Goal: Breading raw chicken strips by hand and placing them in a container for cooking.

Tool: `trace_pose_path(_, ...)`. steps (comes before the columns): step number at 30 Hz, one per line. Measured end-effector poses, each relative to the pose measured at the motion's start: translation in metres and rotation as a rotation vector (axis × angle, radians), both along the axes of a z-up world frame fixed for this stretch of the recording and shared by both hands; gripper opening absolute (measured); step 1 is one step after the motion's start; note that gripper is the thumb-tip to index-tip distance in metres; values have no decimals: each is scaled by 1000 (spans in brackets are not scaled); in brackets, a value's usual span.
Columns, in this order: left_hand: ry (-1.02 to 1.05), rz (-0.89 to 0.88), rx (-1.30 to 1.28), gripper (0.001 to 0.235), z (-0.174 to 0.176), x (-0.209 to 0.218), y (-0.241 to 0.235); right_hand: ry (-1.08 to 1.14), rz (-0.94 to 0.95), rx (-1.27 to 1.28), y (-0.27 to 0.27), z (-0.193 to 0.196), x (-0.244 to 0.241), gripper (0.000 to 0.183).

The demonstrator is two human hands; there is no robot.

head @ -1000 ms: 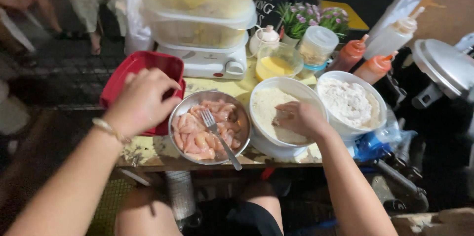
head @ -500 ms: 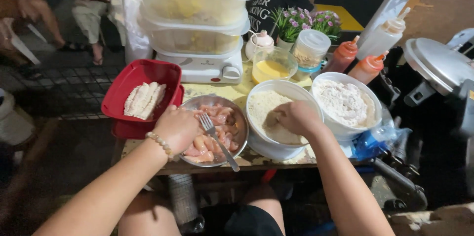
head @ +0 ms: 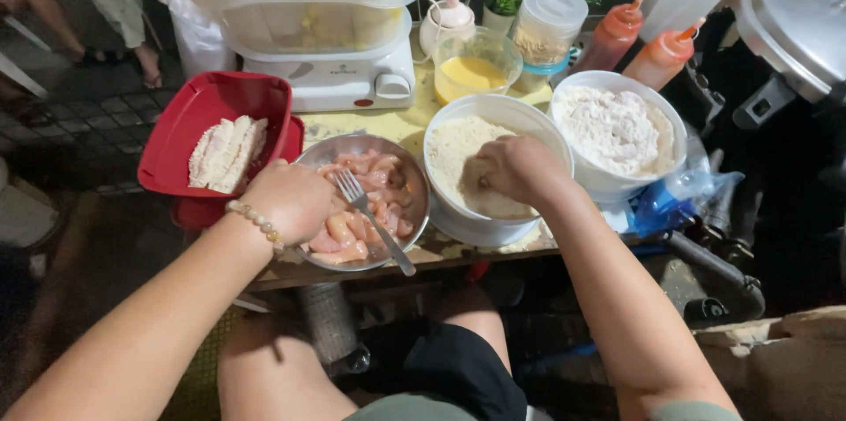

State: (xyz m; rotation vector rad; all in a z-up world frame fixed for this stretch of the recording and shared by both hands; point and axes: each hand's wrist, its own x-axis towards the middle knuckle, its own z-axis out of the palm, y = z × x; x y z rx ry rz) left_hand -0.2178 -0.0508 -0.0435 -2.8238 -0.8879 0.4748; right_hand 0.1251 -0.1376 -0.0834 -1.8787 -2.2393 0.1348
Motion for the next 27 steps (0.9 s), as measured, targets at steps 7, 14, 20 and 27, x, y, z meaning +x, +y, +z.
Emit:
trace_pose_path(7,95,-20,73,21,-13,15,10,-1,-241,-34,19,10,2,29)
trace_pose_path(14,-213,185,-165,35,24,3,26,150,8,210,-4,22,-2,34)
trace_pose_path(20,-414,182,-185,18,40,-5,15,118,-251,123,-12,-6,-5,26)
trace_pose_path(27,-165,31,1,23,33,9,0,357,-145,483,-26,-4,-8,18)
